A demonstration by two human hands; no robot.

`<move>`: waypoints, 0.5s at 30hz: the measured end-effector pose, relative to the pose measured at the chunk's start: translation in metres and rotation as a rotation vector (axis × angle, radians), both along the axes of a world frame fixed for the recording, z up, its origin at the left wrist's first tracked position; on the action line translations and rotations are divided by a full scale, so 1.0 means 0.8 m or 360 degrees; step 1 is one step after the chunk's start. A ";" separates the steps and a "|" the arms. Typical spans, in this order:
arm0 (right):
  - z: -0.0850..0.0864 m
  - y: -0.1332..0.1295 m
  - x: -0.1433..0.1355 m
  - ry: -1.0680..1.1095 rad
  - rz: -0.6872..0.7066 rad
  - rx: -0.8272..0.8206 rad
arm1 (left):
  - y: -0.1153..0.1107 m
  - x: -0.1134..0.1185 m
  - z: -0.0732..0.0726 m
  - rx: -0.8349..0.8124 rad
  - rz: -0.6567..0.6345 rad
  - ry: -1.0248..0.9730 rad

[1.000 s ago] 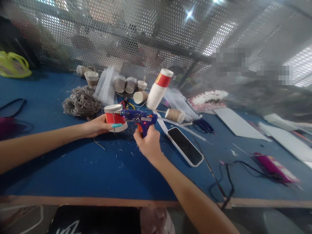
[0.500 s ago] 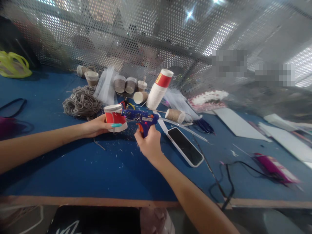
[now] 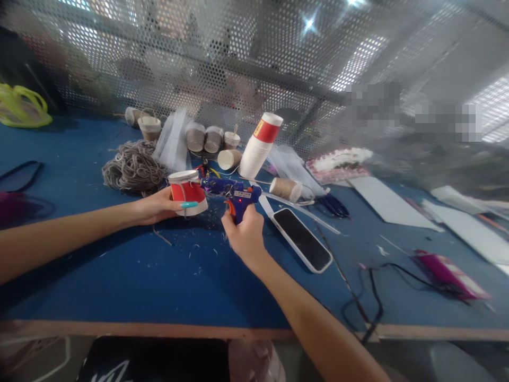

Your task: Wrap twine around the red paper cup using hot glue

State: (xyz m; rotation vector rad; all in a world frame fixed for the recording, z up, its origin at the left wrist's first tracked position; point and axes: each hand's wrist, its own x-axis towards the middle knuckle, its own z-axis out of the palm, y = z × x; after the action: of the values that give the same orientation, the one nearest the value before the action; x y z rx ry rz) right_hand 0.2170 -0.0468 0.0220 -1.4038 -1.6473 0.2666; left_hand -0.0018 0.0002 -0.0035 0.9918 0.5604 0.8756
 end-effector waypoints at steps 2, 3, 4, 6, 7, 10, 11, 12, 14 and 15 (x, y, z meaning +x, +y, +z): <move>0.001 0.001 0.000 -0.0017 -0.0014 0.0021 | 0.000 -0.001 0.001 -0.0005 -0.0013 -0.0001; 0.001 0.001 0.001 -0.0021 -0.0020 0.0029 | 0.001 -0.002 0.001 -0.0002 -0.0012 -0.0005; 0.001 0.001 0.001 -0.0022 -0.0024 0.0033 | 0.001 -0.002 0.001 0.0003 -0.0014 -0.0008; 0.000 0.002 0.002 -0.0019 -0.0030 0.0034 | 0.001 -0.003 0.000 0.0018 -0.0025 -0.0009; 0.000 0.003 0.003 -0.0017 -0.0034 0.0036 | 0.002 -0.003 -0.001 0.0029 -0.0033 -0.0009; -0.001 0.004 0.003 -0.0014 -0.0038 0.0030 | 0.002 -0.003 -0.002 0.0053 -0.0053 -0.0012; -0.001 0.004 0.004 -0.0011 -0.0039 0.0029 | 0.002 -0.003 -0.002 0.0054 -0.0056 -0.0017; -0.001 0.004 0.004 -0.0008 -0.0042 0.0025 | 0.002 -0.003 -0.002 0.0053 -0.0058 -0.0024; -0.001 0.004 0.004 -0.0004 -0.0055 0.0010 | 0.002 -0.002 -0.002 0.0050 -0.0061 -0.0033; -0.001 0.005 0.005 -0.0003 -0.0066 0.0005 | 0.002 -0.002 -0.001 0.0046 -0.0060 -0.0036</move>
State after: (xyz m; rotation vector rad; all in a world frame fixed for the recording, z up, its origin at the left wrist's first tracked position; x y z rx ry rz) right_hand 0.2208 -0.0431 0.0216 -1.4344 -1.6177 0.2393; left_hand -0.0036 0.0019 -0.0045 1.0148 0.5094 0.8623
